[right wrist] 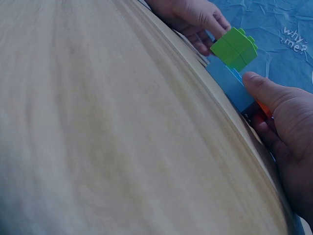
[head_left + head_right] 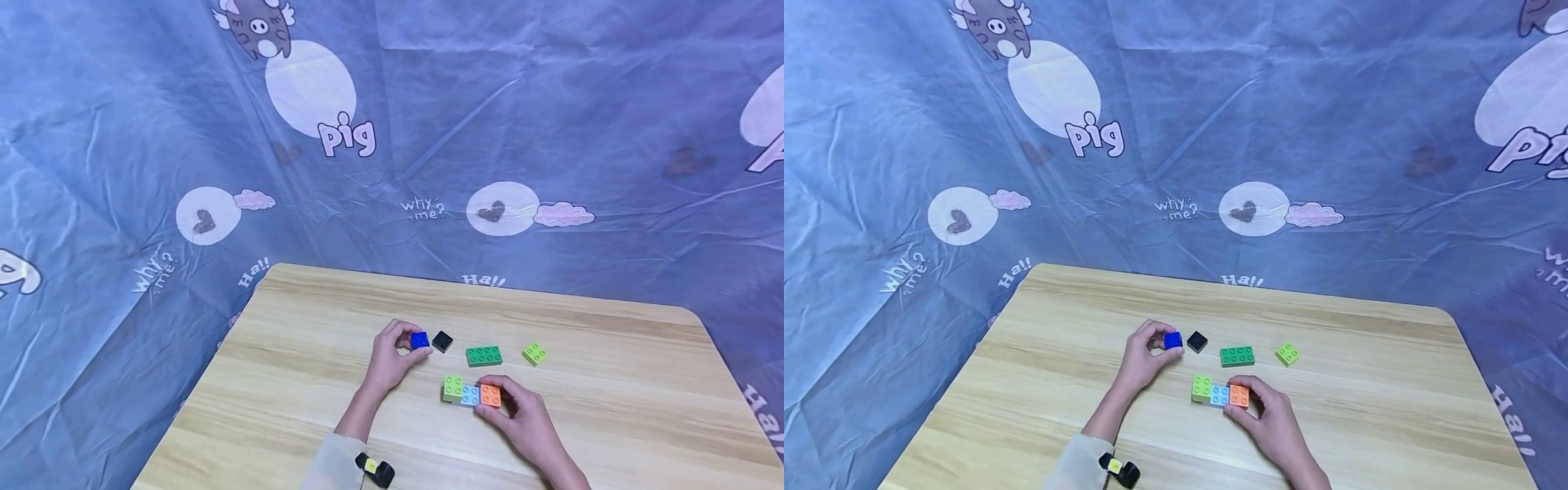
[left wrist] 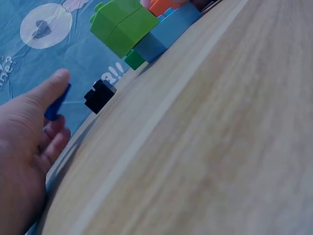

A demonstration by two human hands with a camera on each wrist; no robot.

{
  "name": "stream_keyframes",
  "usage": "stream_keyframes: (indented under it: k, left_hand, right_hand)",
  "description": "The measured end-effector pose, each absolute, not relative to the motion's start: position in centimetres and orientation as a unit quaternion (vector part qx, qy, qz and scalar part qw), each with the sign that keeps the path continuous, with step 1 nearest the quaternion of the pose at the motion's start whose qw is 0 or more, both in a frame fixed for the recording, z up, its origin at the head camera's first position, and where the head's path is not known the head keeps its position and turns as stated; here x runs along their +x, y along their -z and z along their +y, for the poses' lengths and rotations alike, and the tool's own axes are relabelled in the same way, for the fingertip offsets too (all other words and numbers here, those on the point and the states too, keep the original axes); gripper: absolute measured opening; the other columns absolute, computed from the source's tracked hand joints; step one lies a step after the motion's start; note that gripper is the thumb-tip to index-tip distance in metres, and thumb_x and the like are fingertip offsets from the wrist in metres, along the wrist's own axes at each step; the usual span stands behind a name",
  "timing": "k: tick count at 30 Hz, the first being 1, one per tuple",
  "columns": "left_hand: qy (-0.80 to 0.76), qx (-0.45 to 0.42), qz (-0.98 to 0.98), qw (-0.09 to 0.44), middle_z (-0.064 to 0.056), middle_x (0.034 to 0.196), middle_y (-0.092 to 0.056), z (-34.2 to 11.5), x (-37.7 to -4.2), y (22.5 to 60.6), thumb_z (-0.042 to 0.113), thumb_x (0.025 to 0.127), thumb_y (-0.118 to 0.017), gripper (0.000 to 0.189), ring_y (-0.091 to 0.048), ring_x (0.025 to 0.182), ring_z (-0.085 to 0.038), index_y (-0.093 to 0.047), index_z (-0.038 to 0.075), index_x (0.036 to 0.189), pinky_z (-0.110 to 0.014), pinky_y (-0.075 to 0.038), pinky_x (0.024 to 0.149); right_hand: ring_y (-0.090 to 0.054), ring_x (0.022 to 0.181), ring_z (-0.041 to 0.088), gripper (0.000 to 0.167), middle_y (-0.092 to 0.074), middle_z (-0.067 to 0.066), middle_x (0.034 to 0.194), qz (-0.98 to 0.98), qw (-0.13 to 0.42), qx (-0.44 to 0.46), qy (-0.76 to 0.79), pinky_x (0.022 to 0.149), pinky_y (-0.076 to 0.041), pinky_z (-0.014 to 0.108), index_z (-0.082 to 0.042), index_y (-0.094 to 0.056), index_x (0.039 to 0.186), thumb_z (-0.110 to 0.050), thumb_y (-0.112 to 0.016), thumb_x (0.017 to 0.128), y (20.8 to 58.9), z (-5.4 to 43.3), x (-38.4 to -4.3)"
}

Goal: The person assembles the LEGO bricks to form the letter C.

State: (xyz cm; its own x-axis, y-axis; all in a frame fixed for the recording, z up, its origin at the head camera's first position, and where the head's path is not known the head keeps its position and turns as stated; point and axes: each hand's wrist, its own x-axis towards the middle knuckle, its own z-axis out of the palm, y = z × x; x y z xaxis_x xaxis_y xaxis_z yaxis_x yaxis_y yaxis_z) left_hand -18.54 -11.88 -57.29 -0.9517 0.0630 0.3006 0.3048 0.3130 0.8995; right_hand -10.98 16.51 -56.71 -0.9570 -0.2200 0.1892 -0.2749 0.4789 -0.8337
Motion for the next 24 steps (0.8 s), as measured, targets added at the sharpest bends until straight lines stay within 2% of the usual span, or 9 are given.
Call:
stream_keyframes:
  k: [2, 5, 12, 17, 20, 24]
  left_hand:
    - [0.605, -0.109, -0.782, 0.106, -0.005, 0.108, -0.071, -11.7, -18.4, 57.2, 0.017, 0.083, -0.092, 0.038, -0.069, 0.086, -0.012, -0.073, 0.011, 0.115, -0.027, -0.063, 0.076]
    - [0.645, -0.09, -0.753, 0.099, -0.008, 0.107, -0.075, -11.5, -17.9, 57.0, 0.015, 0.085, -0.09, 0.039, -0.072, 0.085, -0.013, -0.074, 0.01, 0.119, -0.027, -0.063, 0.077]
    - [0.724, -0.076, -0.685, 0.029, -0.017, 0.123, -0.074, -10.7, -15.9, 56.4, 0.007, 0.088, -0.086, 0.048, -0.076, 0.102, -0.022, -0.069, 0.0, 0.133, -0.031, -0.064, 0.086]
    - [0.753, -0.087, -0.652, -0.004, -0.022, 0.132, -0.07, -10.0, -15.1, 56.0, 0.003, 0.09, -0.083, 0.054, -0.075, 0.11, -0.023, -0.062, -0.007, 0.139, -0.032, -0.062, 0.092]
    - [0.762, -0.092, -0.641, -0.018, -0.023, 0.134, -0.069, -9.7, -14.8, 55.8, -0.001, 0.09, -0.081, 0.053, -0.075, 0.108, -0.021, -0.062, -0.007, 0.139, -0.033, -0.062, 0.092]
    - [0.754, -0.098, -0.649, -0.027, -0.02, 0.129, -0.071, -9.2, -14.0, 55.5, 0.0, 0.089, -0.082, 0.049, -0.076, 0.102, -0.019, -0.065, -0.003, 0.135, -0.034, -0.063, 0.09]
  right_hand:
    - [-0.067, 0.097, 0.005, 0.045, -0.075, -0.009, 0.115, -0.858, 0.032, 0.148, -0.49, 0.083, -0.058, 0.02, -0.019, -0.073, 0.123, -0.016, -0.092, 0.082, 56.7, 16.6, -11.0]
    - [-0.068, 0.098, 0.005, 0.045, -0.075, -0.008, 0.116, -0.853, 0.033, 0.152, -0.498, 0.084, -0.059, 0.02, -0.018, -0.073, 0.122, -0.014, -0.092, 0.081, 56.7, 16.6, -11.1]
    - [-0.069, 0.1, 0.006, 0.045, -0.075, -0.006, 0.119, -0.853, 0.021, 0.15, -0.5, 0.085, -0.06, 0.021, -0.019, -0.073, 0.123, -0.018, -0.092, 0.082, 56.7, 16.5, -11.2]
    - [-0.068, 0.101, 0.005, 0.044, -0.074, -0.007, 0.118, -0.859, 0.013, 0.141, -0.492, 0.086, -0.059, 0.021, -0.021, -0.073, 0.124, -0.02, -0.091, 0.083, 56.4, 16.6, -11.5]
    - [-0.067, 0.1, 0.005, 0.044, -0.074, -0.007, 0.118, -0.861, 0.014, 0.14, -0.489, 0.085, -0.059, 0.021, -0.021, -0.073, 0.124, -0.019, -0.091, 0.083, 56.4, 16.7, -11.5]
    - [-0.067, 0.098, 0.005, 0.044, -0.075, -0.008, 0.117, -0.859, 0.017, 0.142, -0.492, 0.084, -0.059, 0.021, -0.02, -0.073, 0.124, -0.017, -0.091, 0.083, 56.5, 16.8, -11.5]
